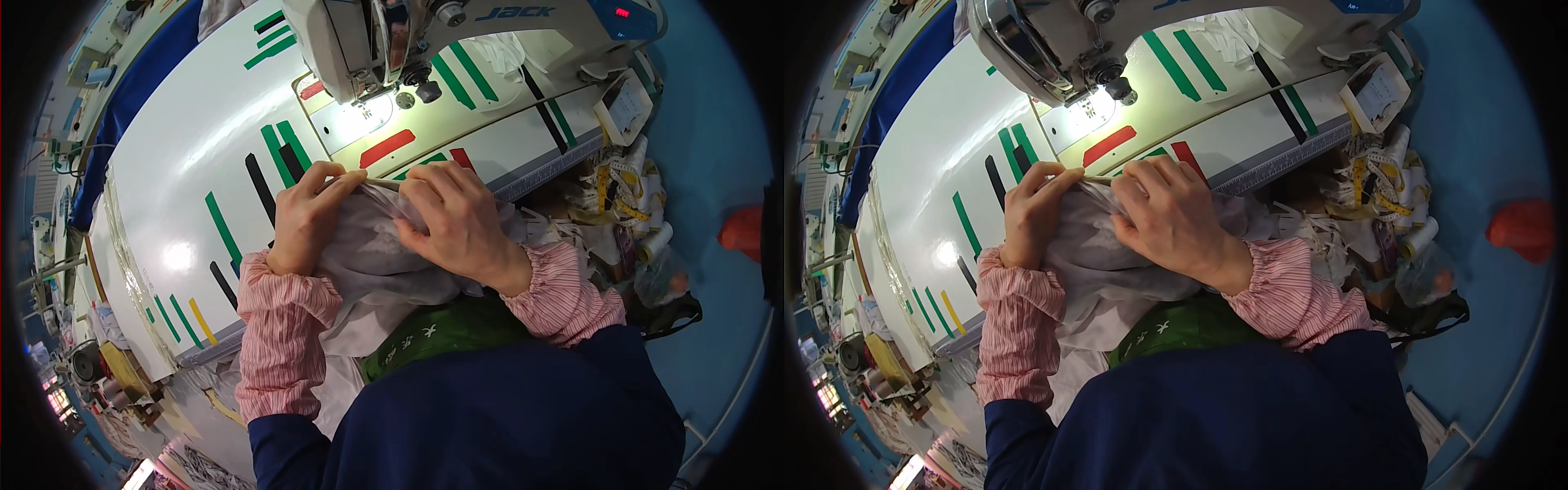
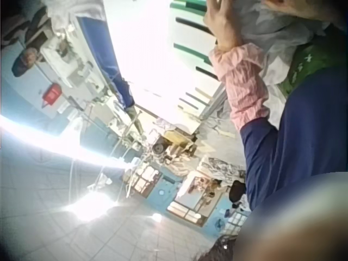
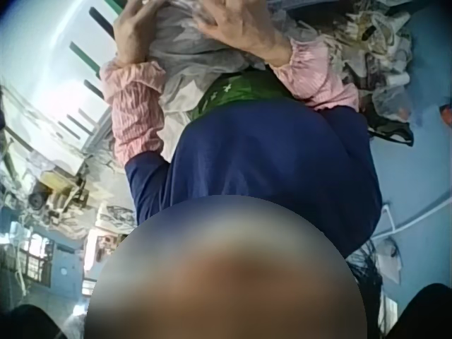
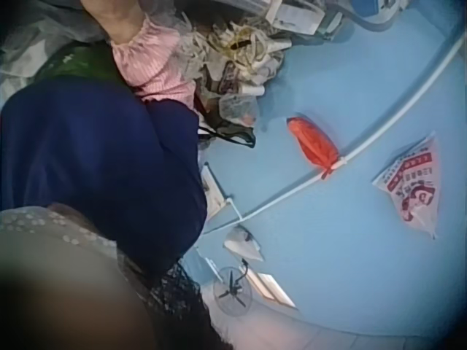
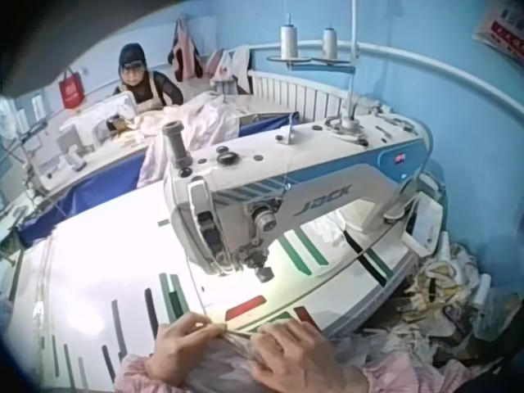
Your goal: Sewing fabric pieces together using an industrial sewing machine to create pillow covers.
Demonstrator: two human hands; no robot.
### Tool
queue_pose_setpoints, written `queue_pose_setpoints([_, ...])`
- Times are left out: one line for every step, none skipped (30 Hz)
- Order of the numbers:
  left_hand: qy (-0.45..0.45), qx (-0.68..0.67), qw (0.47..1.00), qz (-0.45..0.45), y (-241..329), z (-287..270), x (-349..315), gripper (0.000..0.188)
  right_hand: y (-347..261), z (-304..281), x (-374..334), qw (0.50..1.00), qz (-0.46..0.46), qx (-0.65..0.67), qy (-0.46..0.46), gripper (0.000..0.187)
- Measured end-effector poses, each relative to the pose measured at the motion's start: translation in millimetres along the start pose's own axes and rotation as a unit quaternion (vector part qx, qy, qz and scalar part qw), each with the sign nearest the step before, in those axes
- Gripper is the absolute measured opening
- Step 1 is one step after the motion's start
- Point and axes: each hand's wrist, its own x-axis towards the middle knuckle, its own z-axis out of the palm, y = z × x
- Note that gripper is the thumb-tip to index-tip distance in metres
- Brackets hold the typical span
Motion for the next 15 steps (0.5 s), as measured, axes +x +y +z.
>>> queue_pose_setpoints([-0.005,0.003,1.0,-0.001,0.6,-0.2,0.5,0.036,1.0,0.0,-0.3,1.0,0.001,-0.001,0.0,0.03])
queue_pose_setpoints([-0.005,0.002,1.0,0.0,0.9,0.4,0.4,0.036,3.2,0.3,-0.6,1.0,0.003,0.001,-0.002,0.028])
queue_pose_setpoints([0.0,-0.001,1.0,0.002,0.6,0.4,-0.3,0.036,5.1,0.6,0.0,1.0,0.004,0.005,-0.005,0.027])
queue_pose_setpoints([0.005,-0.005,1.0,0.004,0.3,0.4,-0.6,0.036,6.4,-0.9,0.6,1.0,0.003,0.005,-0.005,0.027])
queue_pose_setpoints([0.005,-0.005,1.0,0.004,-0.2,0.2,-0.3,0.036,7.6,-3.7,1.2,0.999,0.028,0.033,-0.015,0.024])
queue_pose_setpoints([0.002,-0.003,1.0,0.003,-0.4,-0.2,0.1,0.036,9.0,-5.8,1.0,0.996,0.053,0.06,-0.026,0.022])
queue_pose_setpoints([-0.002,-0.002,1.0,0.002,-0.5,-0.6,0.2,0.037,11.1,-7.0,0.5,0.996,0.052,0.061,-0.027,0.022])
queue_pose_setpoints([-0.002,-0.002,1.0,0.002,-0.4,-1.1,-0.3,0.037,13.4,-8.1,0.2,0.995,0.058,0.073,-0.032,0.019])
queue_pose_setpoints([0.0,-0.006,1.0,0.002,0.1,-1.1,-0.2,0.037,15.4,-9.3,0.2,0.994,0.064,0.084,-0.036,0.016])
queue_pose_setpoints([0.002,-0.01,1.0,0.002,0.7,-1.1,-0.1,0.037,16.7,-9.8,0.8,0.994,0.065,0.083,-0.036,0.016])
queue_pose_setpoints([0.002,-0.011,1.0,0.003,1.4,-1.4,0.3,0.037,17.9,-10.2,1.5,0.993,0.067,0.089,-0.043,0.014])
queue_pose_setpoints([0.001,-0.007,1.0,0.001,1.9,-2.1,0.6,0.037,19.1,-10.1,2.3,0.992,0.07,0.096,-0.05,0.013])
queue_pose_setpoints([0.0,-0.002,1.0,-0.001,2.2,-2.4,0.7,0.037,19.4,-9.4,3.4,0.992,0.07,0.096,-0.05,0.013])
queue_pose_setpoints([-0.001,-0.002,1.0,-0.001,2.2,-2.3,0.5,0.037,19.2,-8.0,4.8,0.993,0.061,0.098,-0.036,0.012])
queue_pose_setpoints([0.002,-0.004,1.0,0.0,2.2,-2.0,0.6,0.037,19.8,-7.3,6.1,0.993,0.051,0.1,-0.022,0.012])
